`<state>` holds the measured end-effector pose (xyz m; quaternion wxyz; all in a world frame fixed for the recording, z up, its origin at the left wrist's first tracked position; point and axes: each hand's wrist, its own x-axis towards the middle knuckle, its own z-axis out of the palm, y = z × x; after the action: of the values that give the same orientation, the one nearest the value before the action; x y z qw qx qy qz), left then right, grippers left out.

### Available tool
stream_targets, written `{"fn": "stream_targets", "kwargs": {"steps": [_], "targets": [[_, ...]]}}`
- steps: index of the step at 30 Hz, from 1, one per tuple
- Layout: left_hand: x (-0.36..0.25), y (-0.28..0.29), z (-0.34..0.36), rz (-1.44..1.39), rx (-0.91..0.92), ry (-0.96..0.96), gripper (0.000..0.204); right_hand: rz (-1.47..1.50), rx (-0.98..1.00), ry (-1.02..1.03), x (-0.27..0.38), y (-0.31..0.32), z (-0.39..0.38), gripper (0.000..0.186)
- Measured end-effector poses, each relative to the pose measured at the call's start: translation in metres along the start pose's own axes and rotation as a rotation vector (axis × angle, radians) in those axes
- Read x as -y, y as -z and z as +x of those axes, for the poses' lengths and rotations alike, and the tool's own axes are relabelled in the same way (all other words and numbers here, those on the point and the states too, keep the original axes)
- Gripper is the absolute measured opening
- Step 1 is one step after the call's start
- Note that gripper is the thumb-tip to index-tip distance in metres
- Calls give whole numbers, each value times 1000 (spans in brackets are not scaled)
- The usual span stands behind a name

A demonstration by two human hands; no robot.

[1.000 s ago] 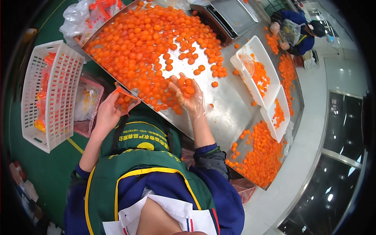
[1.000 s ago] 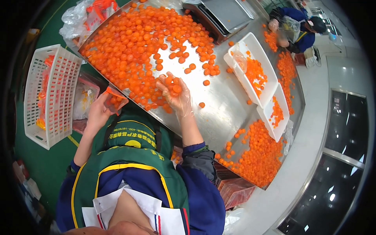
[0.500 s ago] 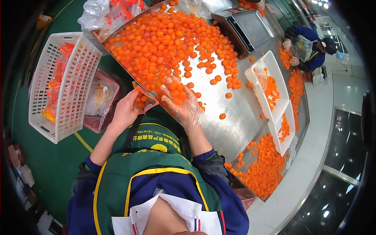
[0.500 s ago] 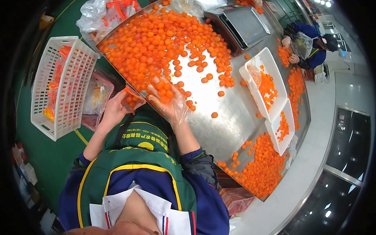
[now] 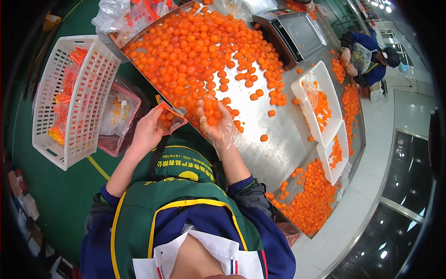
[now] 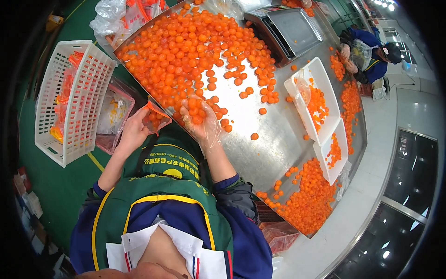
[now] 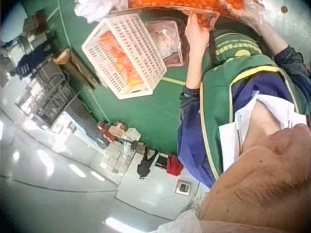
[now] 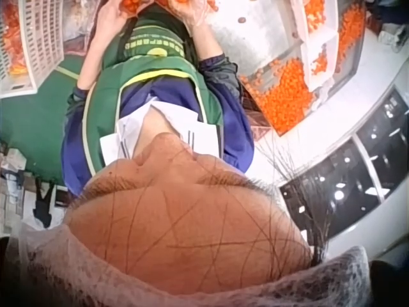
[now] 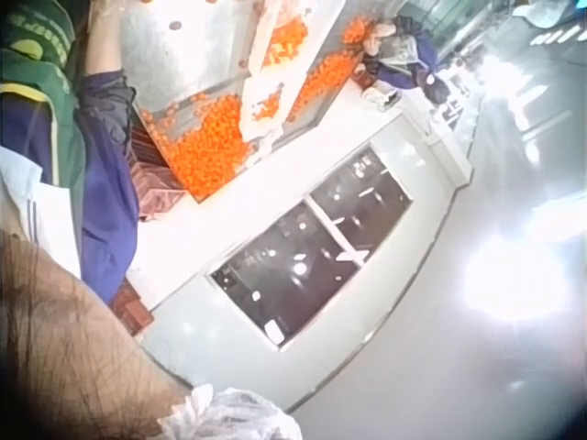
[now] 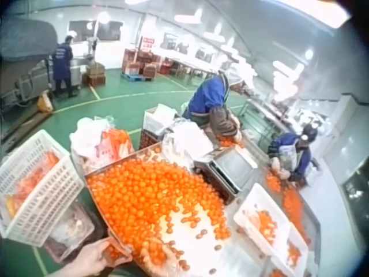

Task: Sorting salted egg yolks on a stainless steel table and placing them into individual plastic bags.

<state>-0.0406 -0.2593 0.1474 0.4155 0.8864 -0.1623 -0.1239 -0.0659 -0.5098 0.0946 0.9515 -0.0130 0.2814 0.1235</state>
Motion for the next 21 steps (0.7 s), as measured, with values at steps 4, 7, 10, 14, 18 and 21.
{"fn": "stream_targets", "kwargs": {"steps": [4,7,10,14,18,21], "targets": [[-3,0,2,-5,8,2,62,97,129,-79,7,10,3,42],[-1,-3,4,-20,5,-12,62,95,72,-69,0,-18,-7,43],[3,-8,5,-12,-16,-44,66,14,2,1,-6,-42,-17,44],[-6,-7,7,-33,25,40,67,-78,41,-36,-13,-62,-31,45],[-3,-13,8,-5,-24,-43,67,-238,139,-173,-25,-79,-41,43],[-6,-9,7,-11,30,22,66,-539,38,-211,-36,-85,-43,44]]}}
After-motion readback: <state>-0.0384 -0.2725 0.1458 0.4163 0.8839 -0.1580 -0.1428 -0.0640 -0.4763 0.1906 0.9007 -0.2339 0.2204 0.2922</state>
